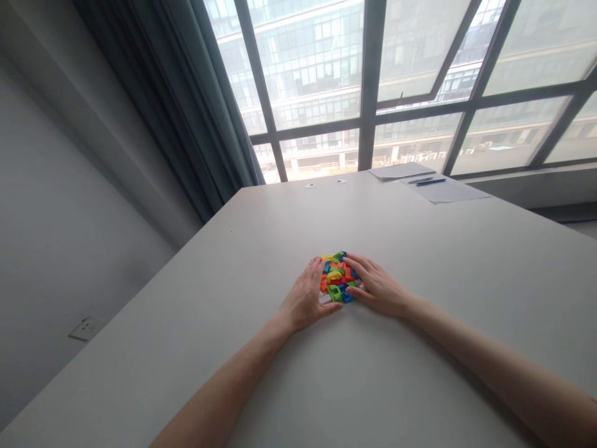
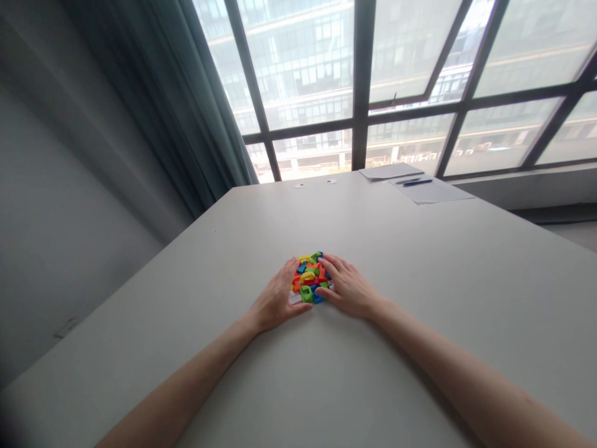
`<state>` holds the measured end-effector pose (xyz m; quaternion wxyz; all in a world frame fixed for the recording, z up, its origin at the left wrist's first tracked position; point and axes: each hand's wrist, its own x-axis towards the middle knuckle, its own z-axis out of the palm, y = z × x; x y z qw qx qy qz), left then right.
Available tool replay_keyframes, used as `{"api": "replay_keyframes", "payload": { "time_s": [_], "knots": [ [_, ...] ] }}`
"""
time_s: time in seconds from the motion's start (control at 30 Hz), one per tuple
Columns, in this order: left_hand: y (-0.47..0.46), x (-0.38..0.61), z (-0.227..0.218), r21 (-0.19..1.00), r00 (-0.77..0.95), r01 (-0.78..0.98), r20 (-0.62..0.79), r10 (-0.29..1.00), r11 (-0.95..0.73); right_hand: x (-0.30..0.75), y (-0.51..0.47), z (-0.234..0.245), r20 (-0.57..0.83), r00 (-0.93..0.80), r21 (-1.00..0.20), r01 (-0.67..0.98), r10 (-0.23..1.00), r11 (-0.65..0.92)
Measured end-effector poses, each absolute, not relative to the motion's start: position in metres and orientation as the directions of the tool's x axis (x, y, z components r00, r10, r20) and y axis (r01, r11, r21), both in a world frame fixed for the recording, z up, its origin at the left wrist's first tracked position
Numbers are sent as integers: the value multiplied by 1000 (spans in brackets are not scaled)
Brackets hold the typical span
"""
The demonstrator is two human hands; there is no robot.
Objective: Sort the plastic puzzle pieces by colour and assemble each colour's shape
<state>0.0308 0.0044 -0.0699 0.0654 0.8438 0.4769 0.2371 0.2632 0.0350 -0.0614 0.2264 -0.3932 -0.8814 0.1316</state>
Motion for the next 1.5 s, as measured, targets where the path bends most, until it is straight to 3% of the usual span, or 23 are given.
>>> {"api": "replay_keyframes", "payload": {
  "time_s": [0.23,0.4,0.6,0.97,1.5],
  "knots": [
    [4,29,-68,310,360,830,337,870,-464,277,44,-64,329,-482,-592,565,812,575],
    [4,29,-66,296,384,829,316,868,-474,297,51,-60,289,-608,-632,459,740,624],
    [3,29,-65,288,391,825,329,859,-486,300,48,-59,253,-653,-544,514,714,663],
    [2,30,-62,270,341,858,336,878,-436,290,44,-65,437,-592,-361,574,677,735],
    [3,25,-61,271,341,857,341,876,-439,293,39,-58,491,-577,-364,545,653,755]
  ]
}}
